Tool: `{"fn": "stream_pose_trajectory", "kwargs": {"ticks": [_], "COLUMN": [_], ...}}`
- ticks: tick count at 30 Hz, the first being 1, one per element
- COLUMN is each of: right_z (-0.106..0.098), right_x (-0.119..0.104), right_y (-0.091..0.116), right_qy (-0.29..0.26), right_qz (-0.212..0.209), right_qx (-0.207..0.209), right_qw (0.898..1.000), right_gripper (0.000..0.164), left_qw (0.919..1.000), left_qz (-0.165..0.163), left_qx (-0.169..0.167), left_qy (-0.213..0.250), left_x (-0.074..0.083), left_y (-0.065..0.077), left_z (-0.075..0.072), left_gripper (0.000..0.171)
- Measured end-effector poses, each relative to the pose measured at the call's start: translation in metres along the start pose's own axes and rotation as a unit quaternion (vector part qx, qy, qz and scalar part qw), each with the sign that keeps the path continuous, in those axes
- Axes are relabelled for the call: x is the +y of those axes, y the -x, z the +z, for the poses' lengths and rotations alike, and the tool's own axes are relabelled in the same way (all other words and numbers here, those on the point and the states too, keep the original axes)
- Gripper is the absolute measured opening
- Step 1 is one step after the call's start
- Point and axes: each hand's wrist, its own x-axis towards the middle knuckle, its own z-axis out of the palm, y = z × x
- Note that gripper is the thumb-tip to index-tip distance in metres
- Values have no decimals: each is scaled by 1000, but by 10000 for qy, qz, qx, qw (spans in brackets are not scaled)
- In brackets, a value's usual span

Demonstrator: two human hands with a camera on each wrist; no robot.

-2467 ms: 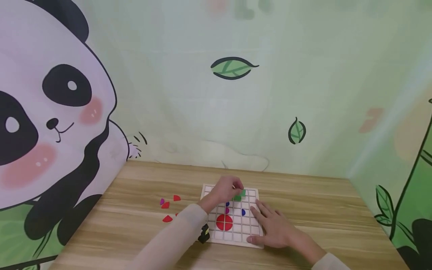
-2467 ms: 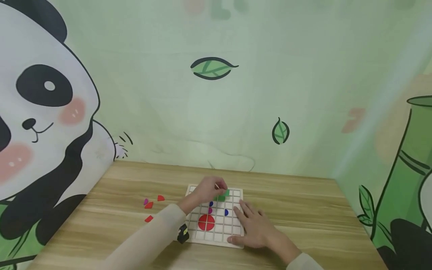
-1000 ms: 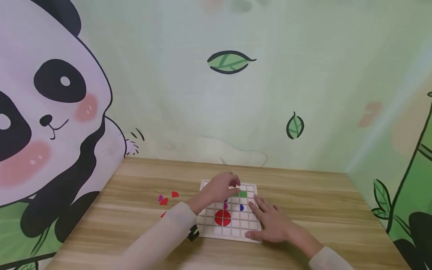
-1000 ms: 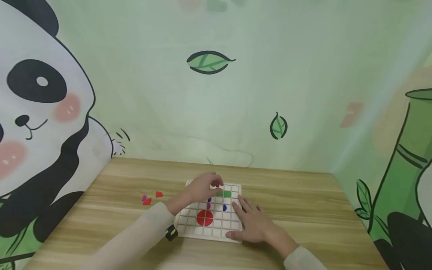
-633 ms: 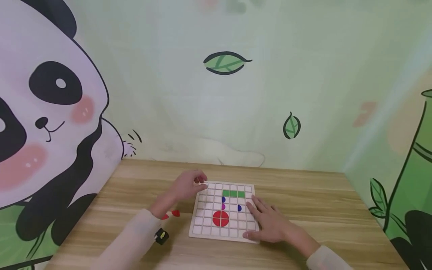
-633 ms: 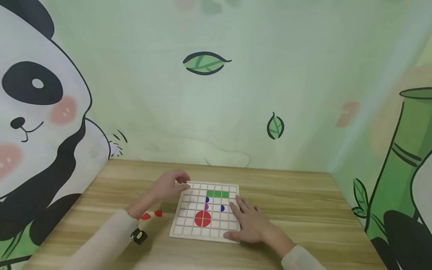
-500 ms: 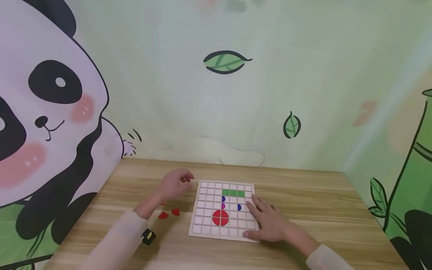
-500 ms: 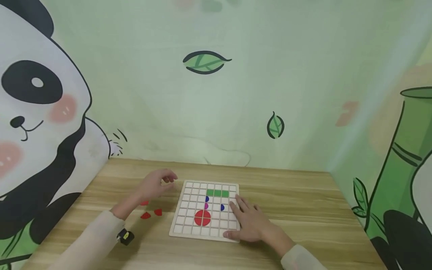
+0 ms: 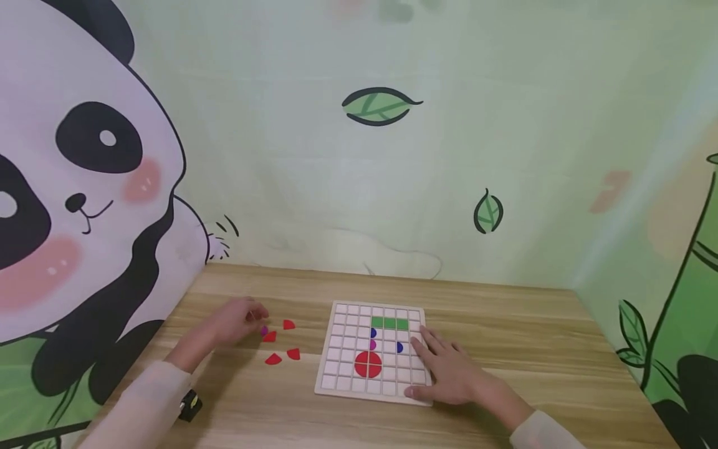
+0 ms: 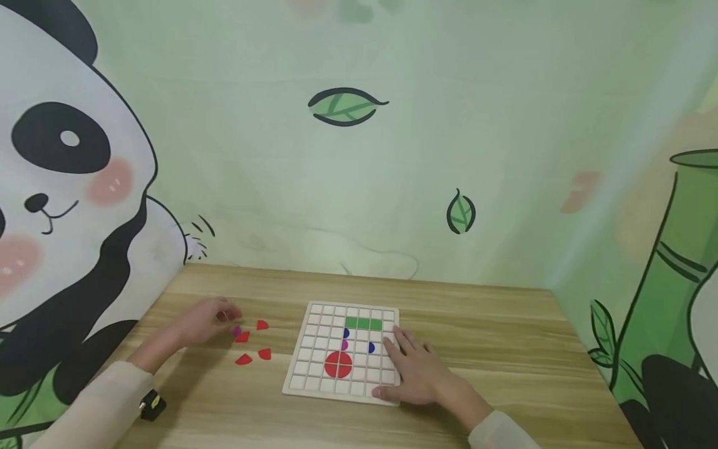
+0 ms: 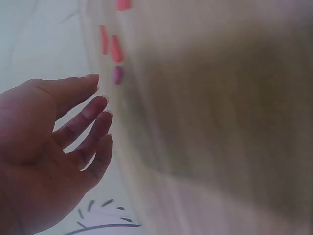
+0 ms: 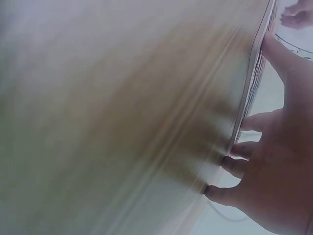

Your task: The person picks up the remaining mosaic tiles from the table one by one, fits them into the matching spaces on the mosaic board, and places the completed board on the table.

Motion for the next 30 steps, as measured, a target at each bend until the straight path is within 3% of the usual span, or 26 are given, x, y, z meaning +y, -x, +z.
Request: {"fn": "stream_pose_trajectory", "kwargs": {"ticks": [9,19,22,30], "right_z": [1,1,1,1], "right_x": [0,1,2,0], "right_y": [2,2,2,2], "right_qy": [24,66,63,15], "right_qz": [53,14,9,20], "right_qx": [-16,37,33,18], "right_qw": [10000,10000,10000,10000], "right_gripper": [109,108,108,108], "left_qw": [9997,9996,9997,9996], "left_qz": [191,141,36,146], "left_qx": [-164,-210,-187,42], "left_qy": [-75,94,148,238], "left_x": [-11,-14,-16,-17], "left_y": [5,-1,-2,1], "left_z": [10,11,12,16], "left_gripper": [23,9,9,9]}}
